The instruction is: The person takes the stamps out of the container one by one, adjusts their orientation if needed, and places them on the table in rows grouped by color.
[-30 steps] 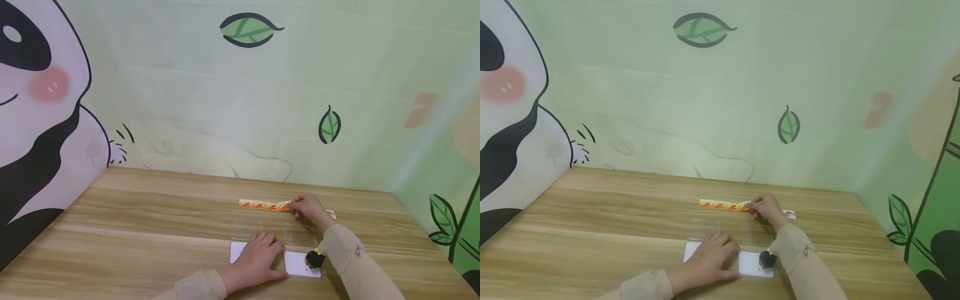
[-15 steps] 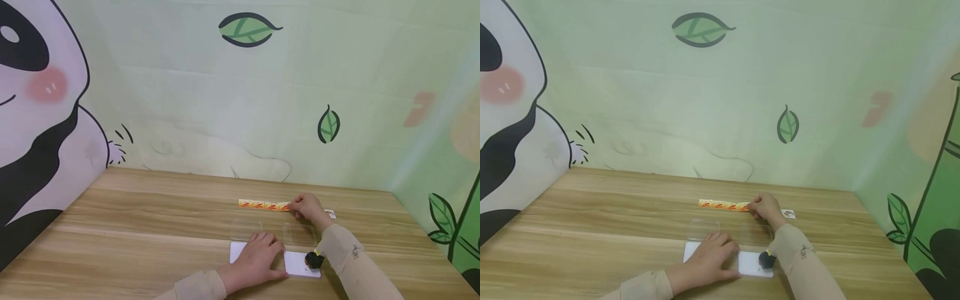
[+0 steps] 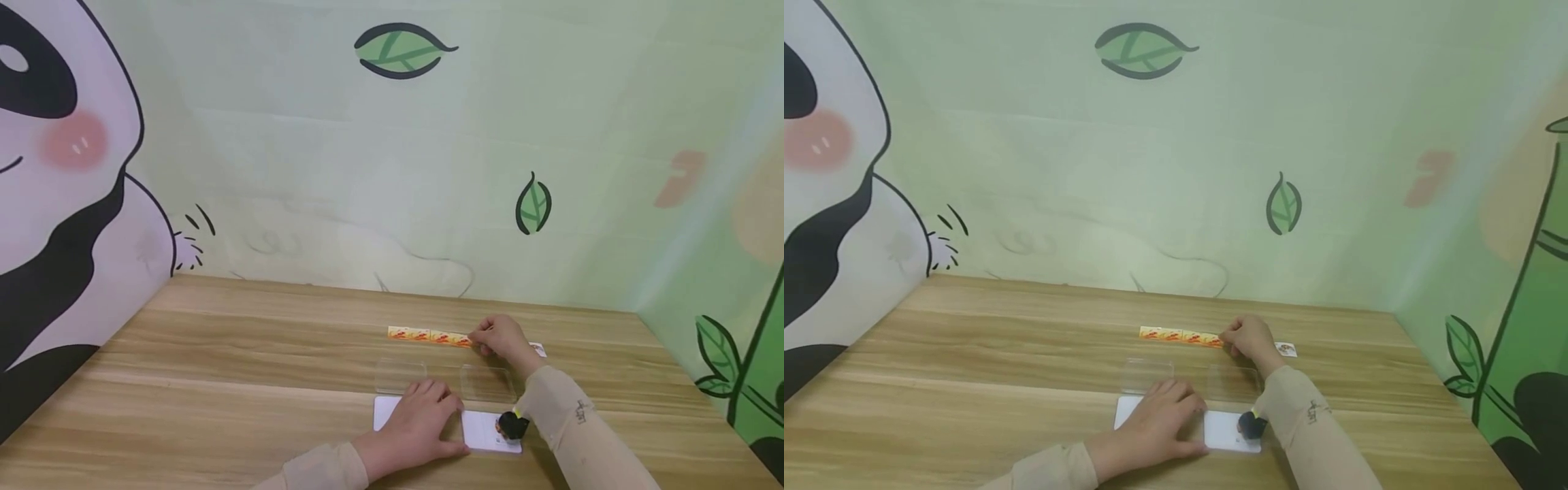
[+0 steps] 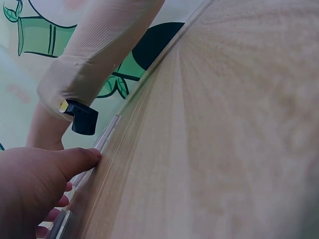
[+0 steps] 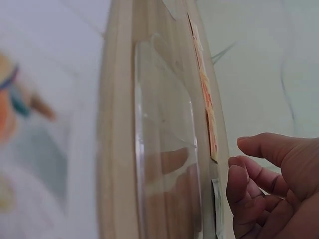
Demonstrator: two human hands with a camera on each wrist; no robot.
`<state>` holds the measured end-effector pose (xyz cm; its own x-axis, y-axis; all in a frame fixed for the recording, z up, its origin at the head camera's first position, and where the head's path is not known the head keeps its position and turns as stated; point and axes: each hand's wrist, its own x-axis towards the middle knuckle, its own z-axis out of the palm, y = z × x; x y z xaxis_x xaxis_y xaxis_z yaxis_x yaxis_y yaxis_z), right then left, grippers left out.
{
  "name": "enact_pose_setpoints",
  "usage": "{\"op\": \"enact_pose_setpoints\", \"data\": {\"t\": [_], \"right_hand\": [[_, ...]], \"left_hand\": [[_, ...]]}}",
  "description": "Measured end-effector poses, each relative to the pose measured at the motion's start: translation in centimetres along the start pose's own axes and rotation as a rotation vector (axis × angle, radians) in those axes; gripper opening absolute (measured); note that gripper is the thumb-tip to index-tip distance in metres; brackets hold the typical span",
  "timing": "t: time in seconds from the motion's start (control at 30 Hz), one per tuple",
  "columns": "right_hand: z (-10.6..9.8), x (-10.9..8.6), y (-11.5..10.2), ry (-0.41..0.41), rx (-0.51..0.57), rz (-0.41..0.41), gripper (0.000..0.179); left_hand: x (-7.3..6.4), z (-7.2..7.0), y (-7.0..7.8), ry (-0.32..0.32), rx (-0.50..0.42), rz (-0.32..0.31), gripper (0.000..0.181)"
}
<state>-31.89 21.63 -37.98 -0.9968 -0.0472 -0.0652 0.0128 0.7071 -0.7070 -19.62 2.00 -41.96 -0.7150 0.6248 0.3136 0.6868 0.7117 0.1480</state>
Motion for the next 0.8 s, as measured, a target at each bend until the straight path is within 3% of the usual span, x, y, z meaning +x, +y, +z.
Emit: {"op": "enact_pose_setpoints", "data": {"t": [0.63,0.8], "right_hand": [[-2.6,-2.2,-1.7,-0.047,-0.025,-0.043,0.020],[-3.3,-2.7,-1.9,-0.050,-0.036,-0.088,0.023]], "left_hand": [[-0.1,0.1,0.0,0.003,-0.015,-0.012,0.046],[0.0,0.1,0.1,-0.003,-0.023,-0.016,0.047]]}}
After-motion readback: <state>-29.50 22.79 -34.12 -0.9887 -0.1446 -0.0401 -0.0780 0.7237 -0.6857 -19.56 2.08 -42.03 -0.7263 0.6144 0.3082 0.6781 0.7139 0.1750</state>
